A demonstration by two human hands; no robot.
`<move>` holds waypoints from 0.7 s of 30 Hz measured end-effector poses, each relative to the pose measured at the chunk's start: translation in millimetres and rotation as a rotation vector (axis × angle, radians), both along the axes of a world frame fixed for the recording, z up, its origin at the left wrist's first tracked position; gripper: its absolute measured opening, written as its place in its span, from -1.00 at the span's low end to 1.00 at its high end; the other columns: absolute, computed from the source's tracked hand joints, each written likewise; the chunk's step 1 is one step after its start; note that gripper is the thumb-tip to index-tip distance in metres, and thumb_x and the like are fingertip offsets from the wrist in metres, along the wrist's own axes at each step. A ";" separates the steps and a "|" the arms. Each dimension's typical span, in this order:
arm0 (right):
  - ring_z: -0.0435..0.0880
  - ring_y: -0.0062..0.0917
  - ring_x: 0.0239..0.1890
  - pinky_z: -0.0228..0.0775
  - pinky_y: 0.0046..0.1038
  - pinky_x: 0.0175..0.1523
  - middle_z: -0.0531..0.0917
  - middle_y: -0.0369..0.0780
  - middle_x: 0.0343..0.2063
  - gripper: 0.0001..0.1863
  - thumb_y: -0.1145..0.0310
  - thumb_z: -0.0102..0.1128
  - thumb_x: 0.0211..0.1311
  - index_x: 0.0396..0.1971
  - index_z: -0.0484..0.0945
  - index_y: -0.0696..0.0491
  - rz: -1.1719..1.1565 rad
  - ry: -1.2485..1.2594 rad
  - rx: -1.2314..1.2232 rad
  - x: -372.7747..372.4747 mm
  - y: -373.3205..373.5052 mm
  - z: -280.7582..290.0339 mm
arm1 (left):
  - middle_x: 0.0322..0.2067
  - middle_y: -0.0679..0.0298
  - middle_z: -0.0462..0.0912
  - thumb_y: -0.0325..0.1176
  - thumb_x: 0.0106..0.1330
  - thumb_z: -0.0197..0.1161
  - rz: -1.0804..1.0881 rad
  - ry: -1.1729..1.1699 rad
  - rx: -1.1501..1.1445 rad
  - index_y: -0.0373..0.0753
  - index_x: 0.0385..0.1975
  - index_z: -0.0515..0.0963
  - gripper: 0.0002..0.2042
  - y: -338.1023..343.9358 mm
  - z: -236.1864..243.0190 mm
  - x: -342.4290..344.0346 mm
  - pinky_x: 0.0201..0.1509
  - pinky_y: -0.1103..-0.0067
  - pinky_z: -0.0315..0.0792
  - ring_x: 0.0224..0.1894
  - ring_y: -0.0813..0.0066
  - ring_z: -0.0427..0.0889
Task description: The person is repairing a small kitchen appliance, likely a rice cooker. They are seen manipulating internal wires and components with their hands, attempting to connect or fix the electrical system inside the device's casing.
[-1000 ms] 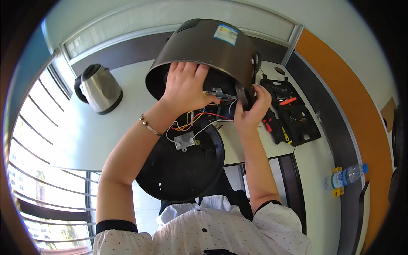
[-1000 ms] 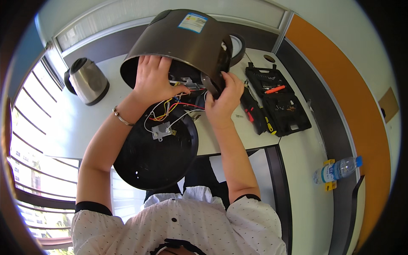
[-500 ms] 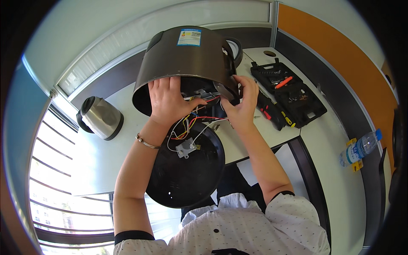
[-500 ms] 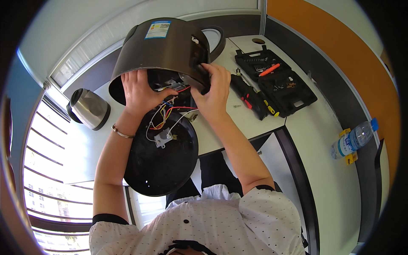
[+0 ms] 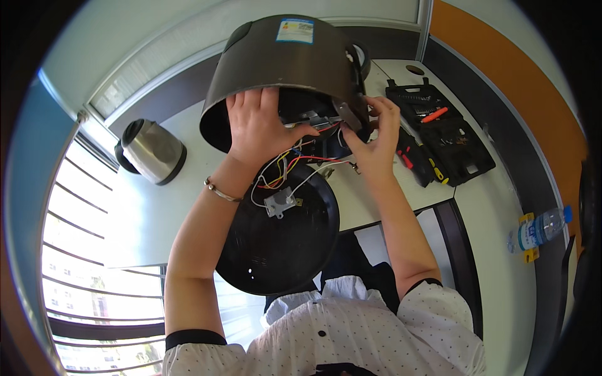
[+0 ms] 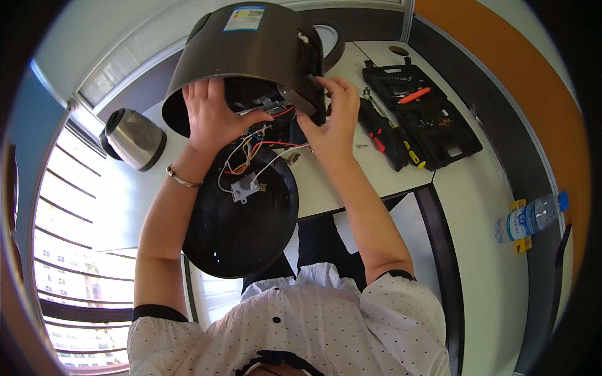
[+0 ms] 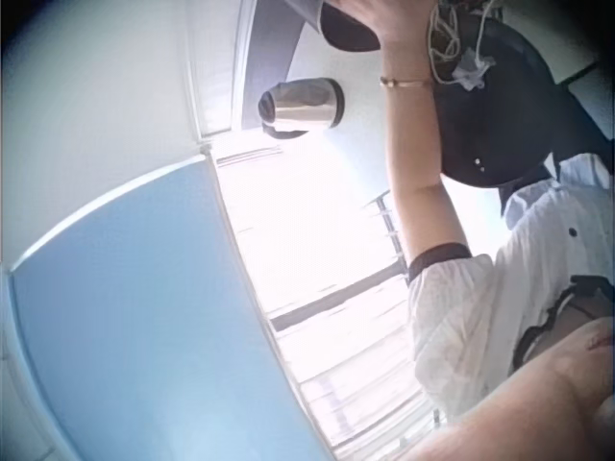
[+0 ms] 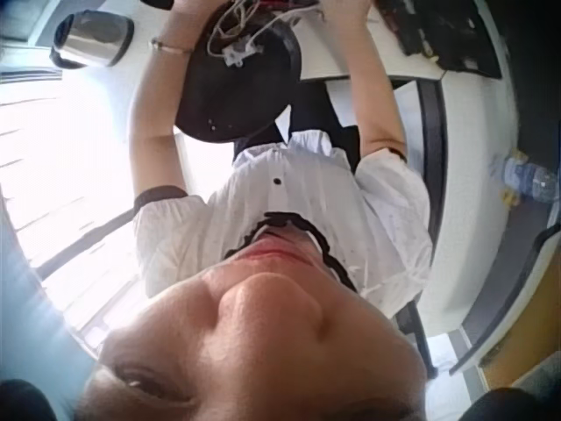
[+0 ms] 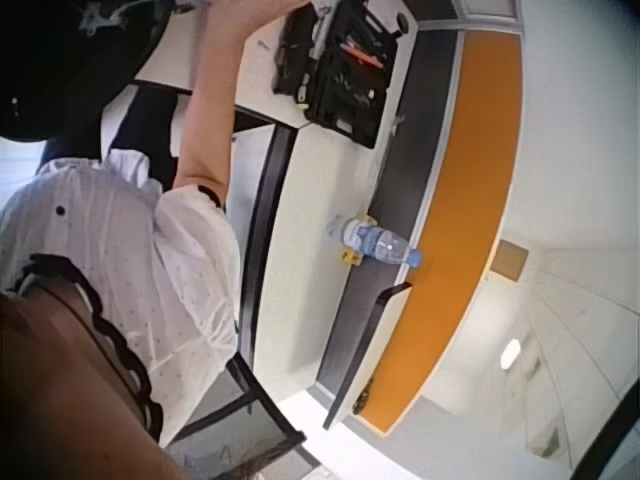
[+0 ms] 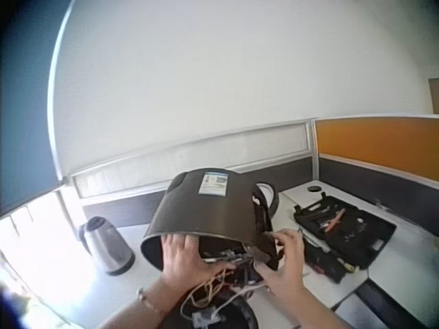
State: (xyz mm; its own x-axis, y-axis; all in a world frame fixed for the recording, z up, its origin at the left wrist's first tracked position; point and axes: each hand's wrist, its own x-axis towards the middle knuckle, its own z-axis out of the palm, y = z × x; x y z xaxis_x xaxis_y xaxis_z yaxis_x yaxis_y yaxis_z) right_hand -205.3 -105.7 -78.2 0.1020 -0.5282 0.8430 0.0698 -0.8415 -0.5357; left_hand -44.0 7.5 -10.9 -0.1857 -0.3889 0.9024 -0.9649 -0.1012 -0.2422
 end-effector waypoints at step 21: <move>0.37 -0.42 -0.06 0.25 -0.53 -0.23 0.38 -0.16 -0.06 -0.37 0.29 0.45 -0.18 -0.03 0.42 0.11 0.074 0.034 -0.069 -9.5 -5.1 1.5 | -0.13 0.08 0.47 0.19 -0.45 0.47 -0.004 0.077 0.009 -0.31 -0.07 0.43 -0.10 2.3 -4.8 0.5 0.06 0.22 0.23 -0.02 0.08 0.42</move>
